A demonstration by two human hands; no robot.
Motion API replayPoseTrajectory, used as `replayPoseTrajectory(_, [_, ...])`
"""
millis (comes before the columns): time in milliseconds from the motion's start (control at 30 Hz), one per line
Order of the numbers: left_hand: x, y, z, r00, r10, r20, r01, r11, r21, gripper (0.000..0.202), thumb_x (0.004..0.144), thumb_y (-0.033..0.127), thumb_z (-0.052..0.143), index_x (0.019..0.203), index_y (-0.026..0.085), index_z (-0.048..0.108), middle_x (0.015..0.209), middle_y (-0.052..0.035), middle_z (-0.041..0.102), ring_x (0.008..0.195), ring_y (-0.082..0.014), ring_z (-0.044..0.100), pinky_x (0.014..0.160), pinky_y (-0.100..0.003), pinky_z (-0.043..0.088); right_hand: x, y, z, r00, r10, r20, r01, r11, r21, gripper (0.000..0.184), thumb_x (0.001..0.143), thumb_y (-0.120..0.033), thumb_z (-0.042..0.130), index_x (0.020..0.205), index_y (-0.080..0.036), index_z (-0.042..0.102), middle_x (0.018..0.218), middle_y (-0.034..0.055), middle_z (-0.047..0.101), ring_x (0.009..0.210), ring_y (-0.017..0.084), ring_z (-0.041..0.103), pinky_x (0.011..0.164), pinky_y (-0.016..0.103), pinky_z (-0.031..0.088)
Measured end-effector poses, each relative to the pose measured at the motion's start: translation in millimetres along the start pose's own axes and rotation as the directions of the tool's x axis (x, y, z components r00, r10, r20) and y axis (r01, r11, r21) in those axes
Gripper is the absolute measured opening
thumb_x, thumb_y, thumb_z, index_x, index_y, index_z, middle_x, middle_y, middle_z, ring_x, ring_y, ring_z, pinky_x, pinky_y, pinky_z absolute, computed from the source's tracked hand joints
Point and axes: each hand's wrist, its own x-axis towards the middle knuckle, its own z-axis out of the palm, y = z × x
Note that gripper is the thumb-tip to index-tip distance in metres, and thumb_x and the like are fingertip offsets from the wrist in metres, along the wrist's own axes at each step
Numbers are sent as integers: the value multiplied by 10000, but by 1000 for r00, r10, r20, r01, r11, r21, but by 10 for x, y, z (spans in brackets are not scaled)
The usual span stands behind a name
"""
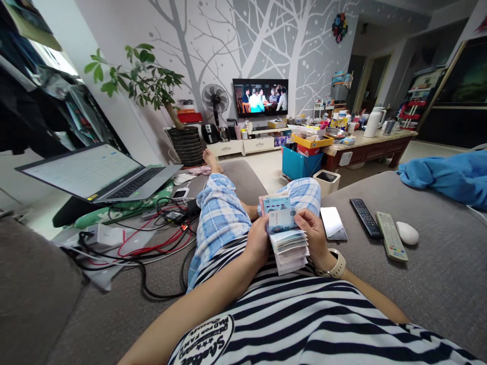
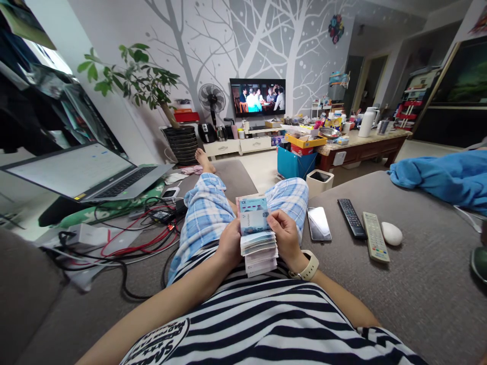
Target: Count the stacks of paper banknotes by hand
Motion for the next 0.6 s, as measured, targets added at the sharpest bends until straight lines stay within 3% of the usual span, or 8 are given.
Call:
replayPoseTrajectory(200, [55,-79,-28,1000,-3,27,3,1000,-24,148,703,287,634,623,173,684,615,-33,648,662,-201,570,705,-315,461,-3,35,-22,999,-44,-12,44,999,-3,311,859,-430,617,654,-206,556,603,-34,438,576,130,366,551,271,313])
replayPoseTrajectory(333, [102,-138,-44,997,-74,30,76,991,-106,181,677,353,689,649,175,670,627,-39,675,696,-228,622,733,-346,487,2,52,-16,998,-58,-15,58,998,-15,374,876,-471,595,615,-210,536,592,-29,436,573,135,379,562,280,322])
replayPoseTrajectory(500, [156,-188,-32,992,-92,82,110,963,-247,208,623,338,717,730,162,695,695,-48,725,853,-283,688,812,-381,518,2,59,-1,993,-111,47,111,994,21,490,941,-524,461,588,-210,590,590,15,537,587,157,456,591,306,355])
replayPoseTrajectory(600, [156,-186,-29,992,-92,81,109,964,-244,203,628,331,711,727,155,697,730,-62,742,884,-286,695,834,-386,520,9,43,8,998,-66,19,66,998,12,422,885,-504,572,585,-207,576,578,2,537,567,146,450,579,299,350])
